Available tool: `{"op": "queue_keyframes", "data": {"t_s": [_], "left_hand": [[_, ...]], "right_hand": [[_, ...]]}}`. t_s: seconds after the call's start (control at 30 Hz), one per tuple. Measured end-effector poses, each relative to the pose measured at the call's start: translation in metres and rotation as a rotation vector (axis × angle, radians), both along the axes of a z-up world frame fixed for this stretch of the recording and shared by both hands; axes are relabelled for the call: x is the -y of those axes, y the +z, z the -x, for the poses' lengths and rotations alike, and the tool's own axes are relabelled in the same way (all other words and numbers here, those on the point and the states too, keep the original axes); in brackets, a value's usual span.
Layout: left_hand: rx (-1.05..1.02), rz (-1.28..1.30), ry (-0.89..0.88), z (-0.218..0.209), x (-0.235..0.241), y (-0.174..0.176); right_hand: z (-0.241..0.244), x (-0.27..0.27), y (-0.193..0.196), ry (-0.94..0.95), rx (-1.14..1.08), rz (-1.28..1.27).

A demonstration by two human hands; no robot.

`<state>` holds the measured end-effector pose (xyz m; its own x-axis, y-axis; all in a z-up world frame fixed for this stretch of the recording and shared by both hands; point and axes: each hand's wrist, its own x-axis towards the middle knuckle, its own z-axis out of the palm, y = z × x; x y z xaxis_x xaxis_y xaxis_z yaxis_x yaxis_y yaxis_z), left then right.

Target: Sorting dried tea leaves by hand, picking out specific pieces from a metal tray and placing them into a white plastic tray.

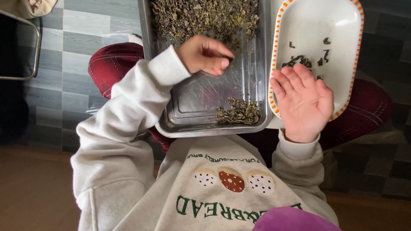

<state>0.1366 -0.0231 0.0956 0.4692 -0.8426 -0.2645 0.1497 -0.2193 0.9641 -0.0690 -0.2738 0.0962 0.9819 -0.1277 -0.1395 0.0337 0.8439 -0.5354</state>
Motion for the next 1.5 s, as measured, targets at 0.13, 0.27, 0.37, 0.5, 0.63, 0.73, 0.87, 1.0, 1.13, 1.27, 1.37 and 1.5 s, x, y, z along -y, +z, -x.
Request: {"op": "queue_keyframes", "data": {"t_s": [0.13, 0.27, 0.37, 0.5, 0.63, 0.73, 0.87, 1.0, 1.13, 1.27, 1.37, 1.5], "left_hand": [[0.149, -0.102, -0.040, 0.007, -0.006, -0.020], [0.216, 0.015, 0.100, 0.013, -0.005, -0.025], [0.264, -0.026, 0.072, 0.015, -0.008, -0.027], [0.293, -0.008, 0.087, 0.018, -0.009, -0.023], [0.392, 0.014, 0.082, 0.017, -0.007, -0.038], [0.500, -0.074, 0.000, 0.020, -0.011, -0.006], [0.635, -0.054, -0.062, 0.014, -0.014, -0.021], [0.719, -0.066, -0.053, 0.014, -0.014, -0.030], [0.821, -0.069, -0.012, 0.009, -0.015, -0.057], [0.831, -0.050, -0.002, 0.011, -0.013, -0.039], [0.821, -0.039, -0.035, 0.017, -0.012, -0.021], [0.981, -0.070, -0.174, 0.024, -0.014, -0.018]], "right_hand": [[-0.015, -0.020, 0.015, 0.028, -0.026, 0.393], [-0.022, -0.034, 0.027, 0.042, 0.103, 0.980], [-0.023, -0.037, 0.025, 0.029, 0.131, 1.175], [-0.036, -0.039, 0.025, -0.070, 0.307, 1.548], [-0.043, -0.043, 0.006, 0.090, 0.255, 2.022], [-0.046, -0.053, 0.001, 0.074, 0.264, 2.211], [-0.051, -0.065, 0.000, 0.098, 0.317, 2.229], [-0.054, -0.070, -0.003, 0.183, 0.309, 2.234], [-0.053, -0.069, -0.011, 0.192, 0.322, 2.252], [-0.051, -0.067, -0.015, 0.203, 0.332, 2.282], [-0.051, -0.066, -0.011, 0.183, 0.322, 2.301], [-0.050, -0.060, -0.005, 0.148, 0.345, 2.183]]}}
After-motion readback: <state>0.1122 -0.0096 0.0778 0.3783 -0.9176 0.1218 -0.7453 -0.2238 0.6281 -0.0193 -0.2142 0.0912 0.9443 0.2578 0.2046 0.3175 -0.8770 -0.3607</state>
